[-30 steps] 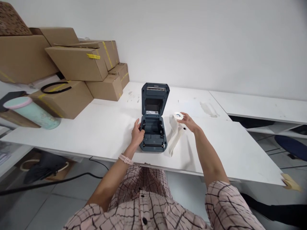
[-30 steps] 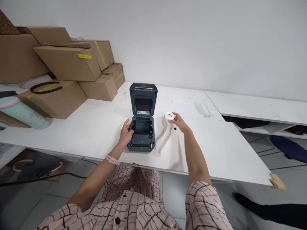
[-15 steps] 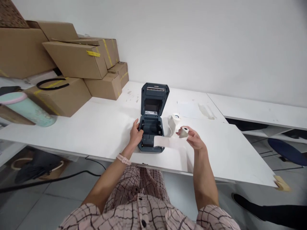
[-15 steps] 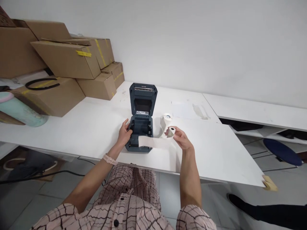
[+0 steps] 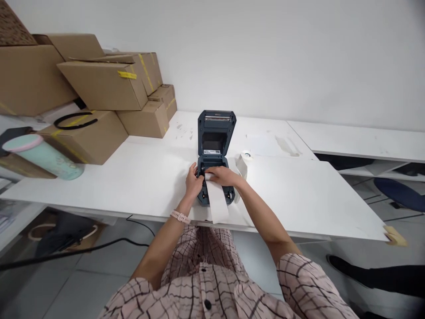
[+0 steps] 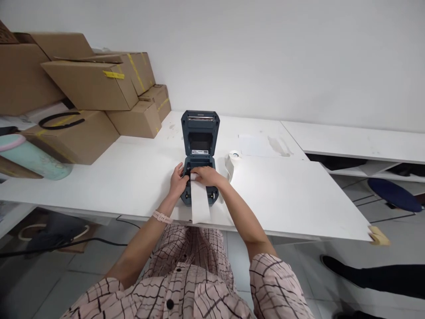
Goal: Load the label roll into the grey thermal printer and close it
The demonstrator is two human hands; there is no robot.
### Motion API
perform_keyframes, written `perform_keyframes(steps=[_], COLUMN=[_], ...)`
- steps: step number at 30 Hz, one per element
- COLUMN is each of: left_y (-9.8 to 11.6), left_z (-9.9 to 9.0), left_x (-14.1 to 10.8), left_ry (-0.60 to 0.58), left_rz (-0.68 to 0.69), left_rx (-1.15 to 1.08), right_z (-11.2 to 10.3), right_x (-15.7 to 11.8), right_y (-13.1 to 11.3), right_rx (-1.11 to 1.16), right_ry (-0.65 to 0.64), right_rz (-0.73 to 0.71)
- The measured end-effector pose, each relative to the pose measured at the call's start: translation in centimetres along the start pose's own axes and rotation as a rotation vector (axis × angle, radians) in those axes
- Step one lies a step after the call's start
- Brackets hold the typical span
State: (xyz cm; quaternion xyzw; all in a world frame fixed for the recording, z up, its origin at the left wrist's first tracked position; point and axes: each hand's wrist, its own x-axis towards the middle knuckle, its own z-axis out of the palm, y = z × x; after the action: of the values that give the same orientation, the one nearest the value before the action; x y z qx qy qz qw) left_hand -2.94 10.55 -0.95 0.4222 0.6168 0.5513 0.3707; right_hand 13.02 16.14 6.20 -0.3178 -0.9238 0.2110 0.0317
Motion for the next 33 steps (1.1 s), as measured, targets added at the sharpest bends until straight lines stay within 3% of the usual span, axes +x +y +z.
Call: perform_keyframes(steps=[6,10,13,17,22,29,33], left_y=[0.0,0.3,0.7,1.2,1.7,2.0,2.1], left_z=[0.2,0.3,0.3,0.3,0.2,0.4,0.5], left_x=[0.0,-0.2,-0.3,-0.6,-0.9,-0.9,-0.9], left_ry=[0.014,0.008,0.013,0.018,0.000,-0.039,-0.056], left_rz=[-0.008,-0.028,-0.022,-0.018,-0.009,-0.054,-0.082], left_rx=[-0.016,-0.065,-0.075,-0.067,-0.067,-0.093,-0.114], right_z=[1.9,3.5,3.9,3.7,4.0,6.9,7.9], right_x=[-3.5,-6.4,-8.3,-10.1,-10.9,-10.5,-10.4], right_y=[-0.2,-1.2,-1.7,-1.6,-1.4,-2.2,-2.3], right_rx=[0.161,0.149,0.126,0.097,0.026,-0.073,-0.095], right_ry=[0.236,0.321,0.302,0.141,0.034,0.303,0.366], right_rz=[-0.156,-0.159,-0.172,-0.202,-0.215,-0.134,-0.129])
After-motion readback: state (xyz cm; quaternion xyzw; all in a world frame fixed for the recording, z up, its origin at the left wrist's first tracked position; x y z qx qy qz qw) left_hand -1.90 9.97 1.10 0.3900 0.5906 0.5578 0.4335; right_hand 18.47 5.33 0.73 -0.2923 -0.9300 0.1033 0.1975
